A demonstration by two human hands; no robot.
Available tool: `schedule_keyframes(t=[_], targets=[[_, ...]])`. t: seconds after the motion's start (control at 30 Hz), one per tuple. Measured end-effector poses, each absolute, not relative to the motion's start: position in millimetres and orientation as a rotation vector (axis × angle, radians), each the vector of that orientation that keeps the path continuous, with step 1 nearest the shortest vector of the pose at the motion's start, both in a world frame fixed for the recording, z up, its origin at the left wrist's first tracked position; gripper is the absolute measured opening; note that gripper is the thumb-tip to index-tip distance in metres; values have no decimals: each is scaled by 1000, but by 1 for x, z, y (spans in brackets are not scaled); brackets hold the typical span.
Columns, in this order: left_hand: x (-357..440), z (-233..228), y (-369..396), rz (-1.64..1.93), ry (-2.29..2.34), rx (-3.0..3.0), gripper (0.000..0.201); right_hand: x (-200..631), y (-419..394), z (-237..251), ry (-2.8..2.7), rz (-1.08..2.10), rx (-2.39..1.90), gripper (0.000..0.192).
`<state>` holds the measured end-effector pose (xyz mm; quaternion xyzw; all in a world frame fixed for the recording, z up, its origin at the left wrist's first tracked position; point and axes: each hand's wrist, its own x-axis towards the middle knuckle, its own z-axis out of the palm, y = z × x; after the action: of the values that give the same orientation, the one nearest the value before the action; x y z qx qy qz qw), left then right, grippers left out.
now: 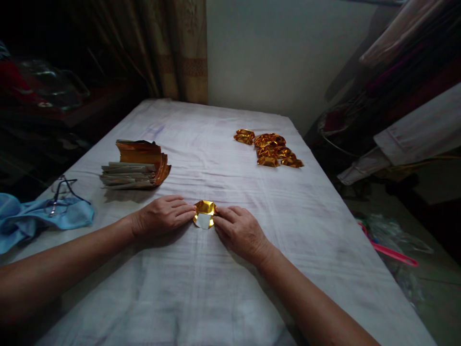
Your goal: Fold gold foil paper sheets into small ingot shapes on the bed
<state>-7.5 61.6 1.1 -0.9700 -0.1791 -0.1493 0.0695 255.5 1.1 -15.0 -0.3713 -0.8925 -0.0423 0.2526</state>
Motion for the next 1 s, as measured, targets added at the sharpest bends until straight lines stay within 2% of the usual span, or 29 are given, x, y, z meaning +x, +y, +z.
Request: schedule_keyframes(t=[0.13,0.47,0.67,0.87,1.0], targets=[[-6,-1,60,-453,-539,-2917,23,253,4,-14,-2456,-80,-1058,21],[1,-12,48,-708,-989,-2930,12,247,6,-18,-2456,-167,-1159,20],[1,-11,40,-727,-1196,-2956,15,242,6,-20,-2302,81,-1226,21],[3,-6,35,-628,-1355,-2945,21,235,8,-16,-2218,309,-1513,18],[9,-2,36,-543,-1550,-2908,17,228,12,-7,-2182,372,-1730,13]])
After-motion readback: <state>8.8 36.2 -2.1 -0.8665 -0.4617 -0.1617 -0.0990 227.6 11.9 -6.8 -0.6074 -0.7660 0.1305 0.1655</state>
